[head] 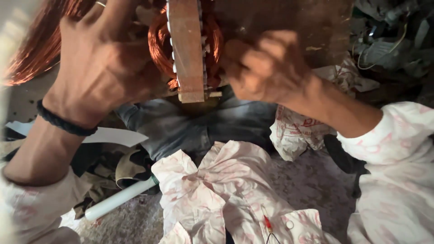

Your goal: The recorder is winding and arranging copper coils onto the stator core of an electric motor.

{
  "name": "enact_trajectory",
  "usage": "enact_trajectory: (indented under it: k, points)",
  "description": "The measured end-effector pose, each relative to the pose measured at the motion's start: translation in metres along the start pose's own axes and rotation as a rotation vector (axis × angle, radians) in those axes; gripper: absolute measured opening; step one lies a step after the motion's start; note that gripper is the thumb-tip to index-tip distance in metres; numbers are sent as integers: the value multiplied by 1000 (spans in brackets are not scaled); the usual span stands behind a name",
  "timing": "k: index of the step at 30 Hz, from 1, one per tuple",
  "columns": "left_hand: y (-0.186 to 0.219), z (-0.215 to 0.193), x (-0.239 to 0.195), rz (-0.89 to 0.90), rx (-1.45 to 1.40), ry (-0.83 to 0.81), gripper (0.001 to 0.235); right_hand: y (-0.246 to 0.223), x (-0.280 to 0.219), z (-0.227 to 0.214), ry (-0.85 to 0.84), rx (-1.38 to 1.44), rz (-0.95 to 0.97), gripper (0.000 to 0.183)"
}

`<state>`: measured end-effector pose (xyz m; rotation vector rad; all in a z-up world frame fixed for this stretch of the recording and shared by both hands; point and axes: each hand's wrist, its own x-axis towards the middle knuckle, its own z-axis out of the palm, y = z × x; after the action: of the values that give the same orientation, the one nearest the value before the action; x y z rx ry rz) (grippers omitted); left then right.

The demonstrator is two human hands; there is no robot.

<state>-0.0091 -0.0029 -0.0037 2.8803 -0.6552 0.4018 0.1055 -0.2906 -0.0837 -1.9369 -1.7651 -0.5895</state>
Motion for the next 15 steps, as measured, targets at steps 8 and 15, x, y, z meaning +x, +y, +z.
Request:
enact_trajectory:
  k: [8,15]
  points:
    - [11,-4,9,-53,-41,-44,47,-3,13,-19,136,324,218,18]
    - [11,7,5,-31,2,29,48,2,40,-25,-9,232,153,18]
